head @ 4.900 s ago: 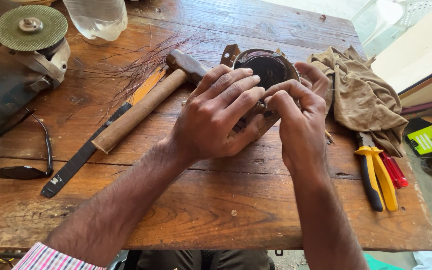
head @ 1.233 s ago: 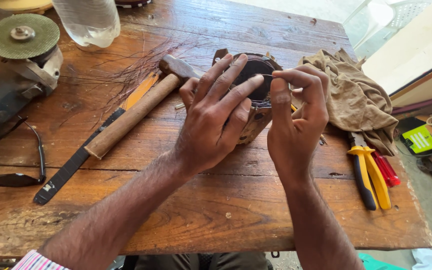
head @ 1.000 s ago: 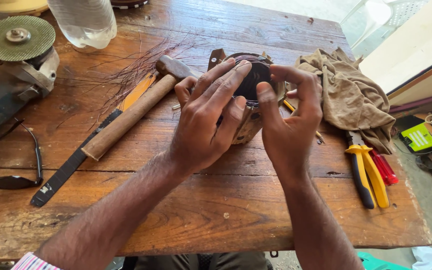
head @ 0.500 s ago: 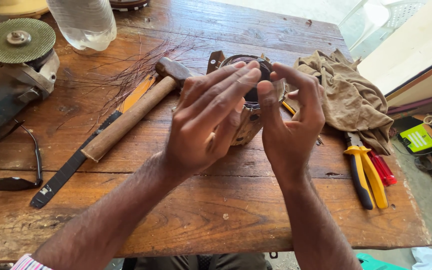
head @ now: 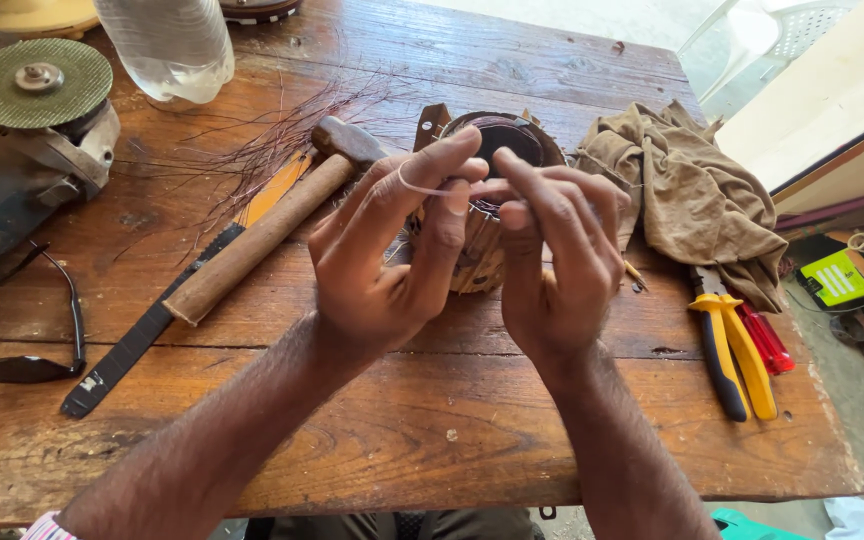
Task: The person works on an electric motor stator on a wooden workbench, pressing and seating copper winding wires into the slots around the stator by hand. They use a flat plastic strip to push the wires down into place and reposition the stator while working around its rim.
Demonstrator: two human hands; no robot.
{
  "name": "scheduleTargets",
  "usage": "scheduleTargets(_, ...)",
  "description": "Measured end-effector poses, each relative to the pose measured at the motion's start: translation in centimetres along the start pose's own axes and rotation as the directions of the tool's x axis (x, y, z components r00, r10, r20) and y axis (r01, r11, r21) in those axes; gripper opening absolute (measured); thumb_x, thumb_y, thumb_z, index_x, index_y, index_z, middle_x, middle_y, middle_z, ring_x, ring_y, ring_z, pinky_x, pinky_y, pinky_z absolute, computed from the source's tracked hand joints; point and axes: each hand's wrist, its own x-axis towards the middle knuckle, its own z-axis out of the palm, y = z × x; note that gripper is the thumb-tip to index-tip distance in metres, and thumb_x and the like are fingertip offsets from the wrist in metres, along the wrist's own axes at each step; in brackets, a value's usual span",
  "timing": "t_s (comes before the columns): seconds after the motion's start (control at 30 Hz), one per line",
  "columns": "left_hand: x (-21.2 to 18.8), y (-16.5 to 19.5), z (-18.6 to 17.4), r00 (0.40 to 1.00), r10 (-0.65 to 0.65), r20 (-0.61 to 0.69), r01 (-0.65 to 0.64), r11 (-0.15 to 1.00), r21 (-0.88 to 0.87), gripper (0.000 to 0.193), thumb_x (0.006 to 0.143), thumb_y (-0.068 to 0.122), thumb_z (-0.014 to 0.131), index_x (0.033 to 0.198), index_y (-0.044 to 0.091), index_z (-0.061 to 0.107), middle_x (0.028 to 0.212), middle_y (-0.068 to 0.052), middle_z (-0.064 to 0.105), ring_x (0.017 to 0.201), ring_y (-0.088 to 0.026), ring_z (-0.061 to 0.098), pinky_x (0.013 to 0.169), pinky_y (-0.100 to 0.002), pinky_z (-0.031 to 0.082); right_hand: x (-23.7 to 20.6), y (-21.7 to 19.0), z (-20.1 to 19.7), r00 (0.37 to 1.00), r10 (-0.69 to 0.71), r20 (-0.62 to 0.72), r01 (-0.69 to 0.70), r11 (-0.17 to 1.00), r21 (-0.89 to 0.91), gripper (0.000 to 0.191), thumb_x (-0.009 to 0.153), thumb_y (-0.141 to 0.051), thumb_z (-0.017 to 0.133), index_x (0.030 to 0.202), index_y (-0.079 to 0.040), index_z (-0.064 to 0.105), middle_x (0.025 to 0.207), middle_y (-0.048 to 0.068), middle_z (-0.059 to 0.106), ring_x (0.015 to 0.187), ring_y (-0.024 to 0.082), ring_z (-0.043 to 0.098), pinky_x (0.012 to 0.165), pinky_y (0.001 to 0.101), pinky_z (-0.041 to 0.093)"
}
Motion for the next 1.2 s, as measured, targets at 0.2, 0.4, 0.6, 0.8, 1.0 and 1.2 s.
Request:
scheduleTargets(0.2, 0.2, -0.1, 0.3, 0.997, 0.021, -0.078, -0.025, 0.998, -0.049, 0.025, 0.110, -0.002, 0.059, 0.127, 0.006, 0.043, 0.113, -0.014, 0.070, 0.106, -0.018, 0.074, 0.090, -0.027, 0.063, -0.2, -0.5, -0.3, 0.999, -0.010, -0.039, 0.008, 0.998, -0.054, 0.019, 0.111, -0.014, 0.068, 0.129, -0.010, 0.073, 0.102, 0.002, 0.069, 0.101, 0.020, 0.058, 0.093, 0.0304, 0.048)
scheduleTargets(0.4, 0.6, -0.7, 0.2, 0.986, 0.079, -0.146, -0.080, 0.997, -0.005, 0.023, 0.113, 0.004, 0.056, 0.135, 0.007, 0.049, 0.118, -0.011, 0.072, 0.111, -0.015, 0.072, 0.093, -0.030, 0.059, 0.2, 1.6, 0.5, 0.990, -0.084, -0.110, 0.068, 0.988, -0.140, 0.015, 0.110, -0.012, 0.062, 0.118, -0.013, 0.073, 0.106, 0.004, 0.071, 0.106, 0.018, 0.059, 0.097, 0.0371, 0.045)
scheduleTargets(0.6, 0.0, -2.3, 1.1, 0.930, 0.364, 0.048, -0.357, 0.868, 0.345, 0.012, 0.113, 0.014, 0.063, 0.123, 0.011, 0.070, 0.101, 0.001, 0.068, 0.096, -0.014, 0.063, 0.095, -0.036, 0.047, 0.5, 5.2, -0.7, 0.908, 0.164, -0.386, -0.161, 0.986, 0.041, 0.021, 0.111, -0.012, 0.054, 0.123, -0.010, 0.071, 0.127, 0.009, 0.053, 0.104, 0.014, 0.052, 0.078, 0.0222, 0.051)
scheduleTargets(0.8, -1.2, -1.3, 1.1, 0.806, 0.471, 0.358, -0.584, 0.732, 0.352, 0.017, 0.110, 0.022, 0.071, 0.126, 0.019, 0.072, 0.089, 0.007, 0.048, 0.095, -0.012, 0.046, 0.097, -0.032, 0.051, 0.1, 5.2, -1.0, 0.934, 0.135, -0.330, -0.140, 0.990, 0.009, 0.029, 0.128, -0.024, 0.042, 0.152, -0.013, 0.054, 0.138, 0.004, 0.045, 0.110, 0.011, 0.049, 0.088, 0.0226, 0.046)
scheduleTargets(1.0, -0.3, 0.3, 0.6, 0.812, 0.492, 0.313, -0.583, 0.690, 0.429, 0.021, 0.105, 0.029, 0.076, 0.124, 0.020, 0.073, 0.093, 0.005, 0.046, 0.100, -0.013, 0.041, 0.084, -0.028, 0.052, -0.7, 4.3, -0.7, 0.867, 0.380, -0.323, -0.228, 0.878, 0.421, 0.036, 0.123, -0.042, 0.042, 0.134, -0.008, 0.044, 0.120, 0.010, 0.057, 0.092, 0.015, 0.065, 0.079, 0.0271, 0.052)
scheduleTargets(1.2, 0.3, 1.3, -0.6, 0.877, 0.408, 0.255, -0.480, 0.702, 0.527, 0.023, 0.103, 0.025, 0.084, 0.124, 0.020, 0.075, 0.098, 0.005, 0.049, 0.098, -0.017, 0.037, 0.076, -0.032, 0.042, -0.3, 2.7, -1.1, 0.926, 0.358, -0.125, -0.284, 0.873, 0.396, 0.058, 0.118, -0.048, 0.040, 0.096, -0.003, 0.068, 0.085, 0.008, 0.065, 0.070, 0.011, 0.061, 0.066, 0.0270, 0.049)
